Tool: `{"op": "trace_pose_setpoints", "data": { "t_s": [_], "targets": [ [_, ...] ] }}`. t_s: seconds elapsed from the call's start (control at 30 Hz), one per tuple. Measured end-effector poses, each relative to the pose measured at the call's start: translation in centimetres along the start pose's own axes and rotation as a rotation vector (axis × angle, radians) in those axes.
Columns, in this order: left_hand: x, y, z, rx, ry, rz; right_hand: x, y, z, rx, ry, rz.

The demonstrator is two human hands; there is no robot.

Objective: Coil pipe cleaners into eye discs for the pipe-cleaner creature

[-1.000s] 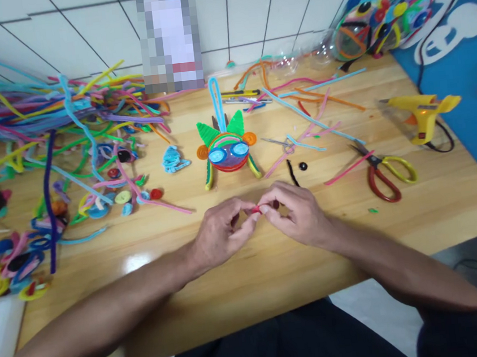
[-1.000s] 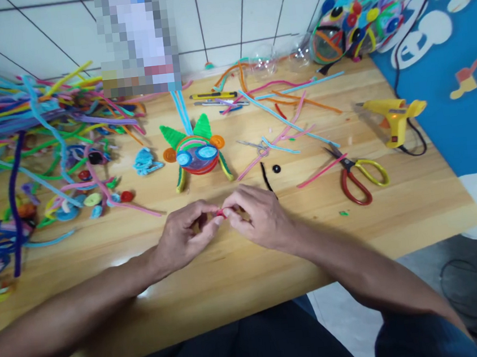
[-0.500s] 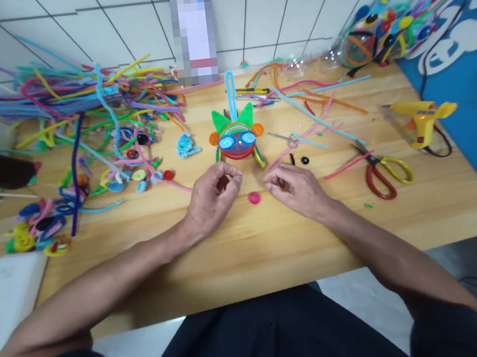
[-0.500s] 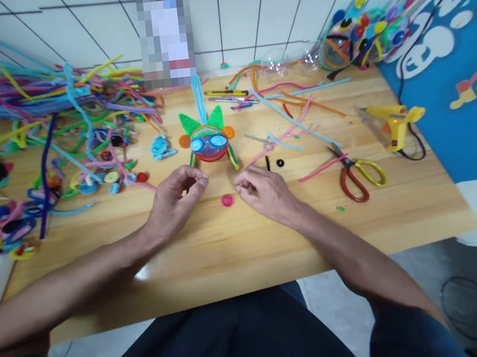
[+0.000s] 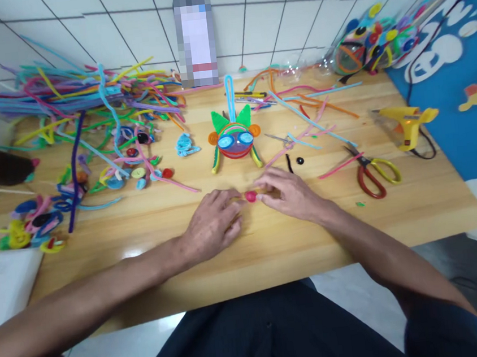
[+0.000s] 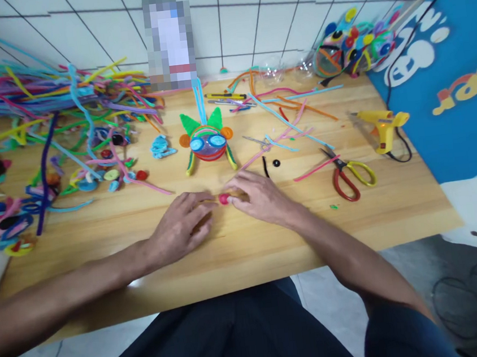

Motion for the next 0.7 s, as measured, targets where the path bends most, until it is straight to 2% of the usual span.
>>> {"op": "trace_pose_setpoints", "data": {
  "t_s": [0.17, 0.27, 0.37, 0.5, 0.53, 0.6, 0.7],
  "targets": [
    [-0.5, -0.1, 2.0, 0.095, 0.083, 0.028, 0.1, -0.3, -5.6, -0.140, -0.013, 0.127],
    [-0.3, -0.4, 2.6, 0.101, 0.119, 0.024, -0.2, -2.5, -9.8, -0.307, -0.079, 0.239],
    [0.3, -0.7, 2.8, 0.068, 0.162, 0.010, -2.8, -7.5, -13.7, -0.545, -0.150, 0.480],
    [0.5, -1.0, 3.0, 0.060, 0.140, 0.049, -7.9, -17.0, -18.7, -0.954, -0.296, 0.812],
    [0.4, -1.0, 3.1, 0.064, 0.131, 0.072, -9.4, -18.8, -19.6, -1.009, -0.338, 0.886],
    [0.2, -1.1, 3.3, 0.079, 0.116, 0.096, -12.5, -21.0, -20.9, -1.006, -0.394, 1.003],
    [0.2, -1.1, 3.3, 0.080, 0.109, 0.066, -16.9, -20.9, -22.5, -0.868, -0.496, 1.020]
  ]
}}
Point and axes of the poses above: each hand's wrist, its own y-axis towards the middle knuckle, its own z-axis out of the palm, x = y × z, the point moved 8 cm from there along y, towards the middle knuckle, and after that the axes turned 3 degrees about z, right-handed, at the moved point
